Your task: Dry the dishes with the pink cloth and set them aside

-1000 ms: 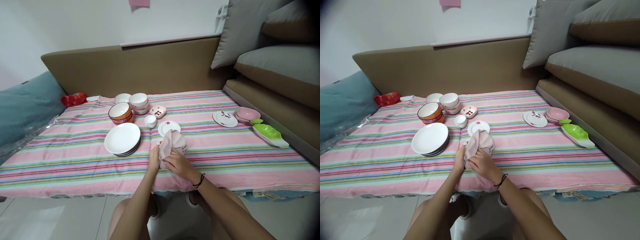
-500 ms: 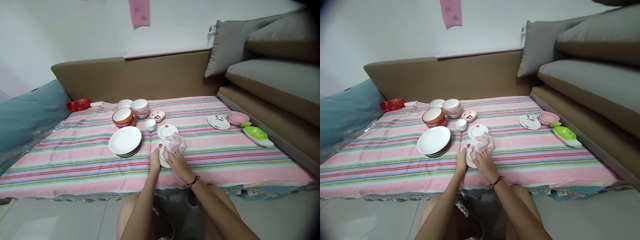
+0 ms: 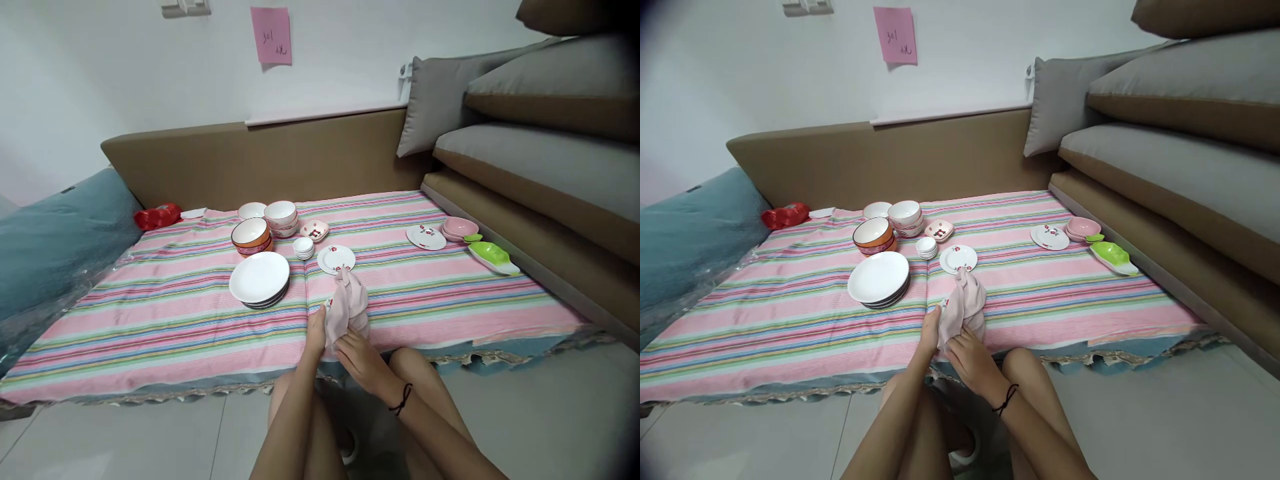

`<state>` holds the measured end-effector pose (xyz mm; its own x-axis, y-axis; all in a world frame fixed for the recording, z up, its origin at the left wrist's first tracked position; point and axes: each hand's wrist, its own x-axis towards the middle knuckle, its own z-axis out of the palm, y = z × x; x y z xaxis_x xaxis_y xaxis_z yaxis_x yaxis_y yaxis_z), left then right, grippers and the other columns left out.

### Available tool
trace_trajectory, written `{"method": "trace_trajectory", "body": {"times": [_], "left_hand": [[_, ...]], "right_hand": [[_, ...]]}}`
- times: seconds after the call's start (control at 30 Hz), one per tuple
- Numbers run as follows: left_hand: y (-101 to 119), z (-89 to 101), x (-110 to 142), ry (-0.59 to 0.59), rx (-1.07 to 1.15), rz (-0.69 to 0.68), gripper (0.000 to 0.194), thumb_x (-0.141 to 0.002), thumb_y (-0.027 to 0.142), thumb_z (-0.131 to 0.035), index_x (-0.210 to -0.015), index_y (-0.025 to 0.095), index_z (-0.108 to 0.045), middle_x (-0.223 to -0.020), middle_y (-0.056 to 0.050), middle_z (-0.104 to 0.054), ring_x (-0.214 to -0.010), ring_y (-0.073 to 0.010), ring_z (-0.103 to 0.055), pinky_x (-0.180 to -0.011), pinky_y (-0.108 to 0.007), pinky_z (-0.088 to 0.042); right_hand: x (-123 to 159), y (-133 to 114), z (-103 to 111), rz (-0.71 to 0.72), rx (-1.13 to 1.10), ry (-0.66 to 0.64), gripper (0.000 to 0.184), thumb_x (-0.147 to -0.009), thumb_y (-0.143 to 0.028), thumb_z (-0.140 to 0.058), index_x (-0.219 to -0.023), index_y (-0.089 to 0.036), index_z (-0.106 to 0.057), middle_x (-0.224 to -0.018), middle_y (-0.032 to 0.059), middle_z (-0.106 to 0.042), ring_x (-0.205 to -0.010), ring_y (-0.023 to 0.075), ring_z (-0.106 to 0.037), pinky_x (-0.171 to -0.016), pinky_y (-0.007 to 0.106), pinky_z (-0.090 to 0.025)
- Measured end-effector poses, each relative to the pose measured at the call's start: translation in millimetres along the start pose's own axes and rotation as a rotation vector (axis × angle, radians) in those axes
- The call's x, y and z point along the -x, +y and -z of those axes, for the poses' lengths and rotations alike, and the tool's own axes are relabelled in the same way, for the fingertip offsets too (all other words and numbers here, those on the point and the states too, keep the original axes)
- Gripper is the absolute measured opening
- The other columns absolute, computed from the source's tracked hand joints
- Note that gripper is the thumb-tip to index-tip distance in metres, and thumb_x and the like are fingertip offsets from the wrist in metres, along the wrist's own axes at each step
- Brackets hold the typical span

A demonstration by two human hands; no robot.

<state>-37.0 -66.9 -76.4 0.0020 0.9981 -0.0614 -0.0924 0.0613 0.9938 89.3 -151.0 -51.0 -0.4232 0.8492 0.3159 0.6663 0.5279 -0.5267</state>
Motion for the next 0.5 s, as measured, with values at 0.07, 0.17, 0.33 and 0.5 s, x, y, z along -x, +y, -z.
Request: {"method": "trace_trajectory", "body": {"times": [0.07, 0.17, 0.33, 0.5], "left_hand": [[-0.8, 0.8, 0.3, -0.033, -0.004, -0.009, 0.051, -0.077, 0.062, -0.053, -0.072, 0.013, -0.067, -0.074, -0.006, -0.067, -0.071, -0.0190, -0.056, -0.074, -0.035, -0.046], [-2.2, 0.5, -0.7, -0.050, -0.009, -0.030, 0.051, -0.080, 0.061, -0.050, -0.079, 0.013, -0.068, -0.083, -0.009, -0.070, -0.078, -0.0208, -0.059, -0.082, -0.038, -0.046], [0.5, -0.4, 0.1, 0.003, -0.045, -0.070, 0.047, -0.081, 0.057, -0.050, -0.084, 0.013, -0.067, -0.093, -0.012, -0.069, -0.089, -0.0223, -0.059, -0.092, -0.039, -0.042], [1.2, -2.2, 2.5, 0.046, -0.085, -0.083, 0.047, -0.085, 0.055, -0.044, -0.088, 0.013, -0.066, -0.094, -0.012, -0.068, -0.091, -0.0225, -0.059, -0.091, -0.039, -0.042]], "right_hand": [[-8.2, 2.9, -0.2, -0.022, 0.008, 0.025, 0.021, -0.096, -0.023, -0.038, -0.091, -0.017, -0.058, -0.101, 0.0072, -0.063, -0.107, 0.0205, -0.052, -0.101, 0.043, -0.041], [-21.3, 16.0, 1.1, -0.081, 0.079, 0.073, 0.024, -0.095, -0.024, -0.039, -0.109, -0.016, -0.058, -0.121, 0.0111, -0.057, -0.117, 0.0233, -0.048, -0.101, 0.044, -0.040], [-24.5, 38.6, 7.2, -0.179, 0.250, 0.104, 0.029, -0.094, -0.027, -0.043, -0.114, -0.013, -0.059, -0.109, 0.0148, -0.063, -0.113, 0.0278, -0.051, -0.099, 0.049, -0.040], [-0.4, 25.4, 10.0, -0.190, 0.295, 0.065, 0.026, -0.094, -0.023, -0.041, -0.088, -0.014, -0.064, -0.088, 0.0107, -0.067, -0.094, 0.0261, -0.058, -0.095, 0.050, -0.041]]}}
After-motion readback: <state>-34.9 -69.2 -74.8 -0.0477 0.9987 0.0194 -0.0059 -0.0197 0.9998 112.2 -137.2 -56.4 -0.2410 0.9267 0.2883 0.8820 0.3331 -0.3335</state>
